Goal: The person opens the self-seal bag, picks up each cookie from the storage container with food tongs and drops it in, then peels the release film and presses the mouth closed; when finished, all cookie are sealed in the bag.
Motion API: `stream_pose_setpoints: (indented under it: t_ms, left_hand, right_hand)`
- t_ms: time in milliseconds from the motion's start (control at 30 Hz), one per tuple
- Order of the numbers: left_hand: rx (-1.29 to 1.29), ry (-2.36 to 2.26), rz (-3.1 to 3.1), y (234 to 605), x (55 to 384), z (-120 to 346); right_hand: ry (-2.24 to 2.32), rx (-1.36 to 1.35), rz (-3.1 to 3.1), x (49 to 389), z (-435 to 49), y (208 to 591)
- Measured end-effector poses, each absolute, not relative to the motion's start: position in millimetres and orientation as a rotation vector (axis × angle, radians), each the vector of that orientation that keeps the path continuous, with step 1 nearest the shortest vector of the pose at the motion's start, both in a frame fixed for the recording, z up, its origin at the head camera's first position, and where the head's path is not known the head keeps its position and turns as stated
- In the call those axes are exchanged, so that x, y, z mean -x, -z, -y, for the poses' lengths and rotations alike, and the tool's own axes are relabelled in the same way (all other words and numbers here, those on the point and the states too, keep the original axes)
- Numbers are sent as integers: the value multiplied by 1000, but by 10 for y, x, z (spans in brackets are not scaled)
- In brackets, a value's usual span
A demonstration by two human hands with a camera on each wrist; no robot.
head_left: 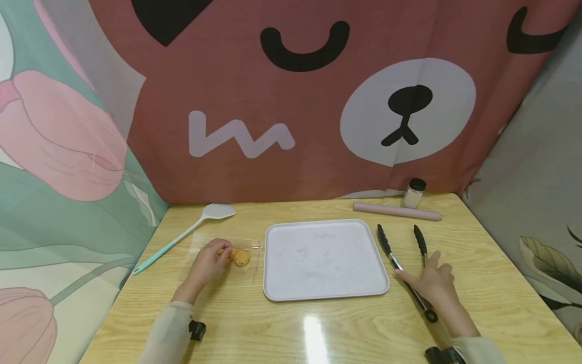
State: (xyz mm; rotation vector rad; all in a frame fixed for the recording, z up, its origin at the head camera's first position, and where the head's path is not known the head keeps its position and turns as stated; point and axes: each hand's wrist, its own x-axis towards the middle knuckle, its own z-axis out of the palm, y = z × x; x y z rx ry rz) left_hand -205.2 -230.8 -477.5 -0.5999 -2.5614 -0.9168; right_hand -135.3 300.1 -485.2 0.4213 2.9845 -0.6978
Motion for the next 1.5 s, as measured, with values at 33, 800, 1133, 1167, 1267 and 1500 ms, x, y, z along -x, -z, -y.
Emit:
stream_pose_setpoints:
  t_ms: [33,800,1133,1167,1267,1500]
  left_hand:
    - [601,912,2560,4775,2051,2309]
    - [593,893,2538,4734,2053,2339]
    - [588,864,2544,4726,2032,2367]
    - [588,863,2543,4722,2033,2370]
    - [587,862,2550,4711,2031,2377]
    - [569,886,2561,4720,1998,2399]
  right_hand:
    - [685,-430,-3005,1347,-2995,4840]
    - [1067,208,-3194,1910,-1384,4412]
    - [1372,778,-2812,2395,-600,4650]
    - [1385,816,-2784,2442,-525,4673]
    - [1395,867,-2705,2543,-315,4733]
    - [1271,883,-2738,2607,58,4828]
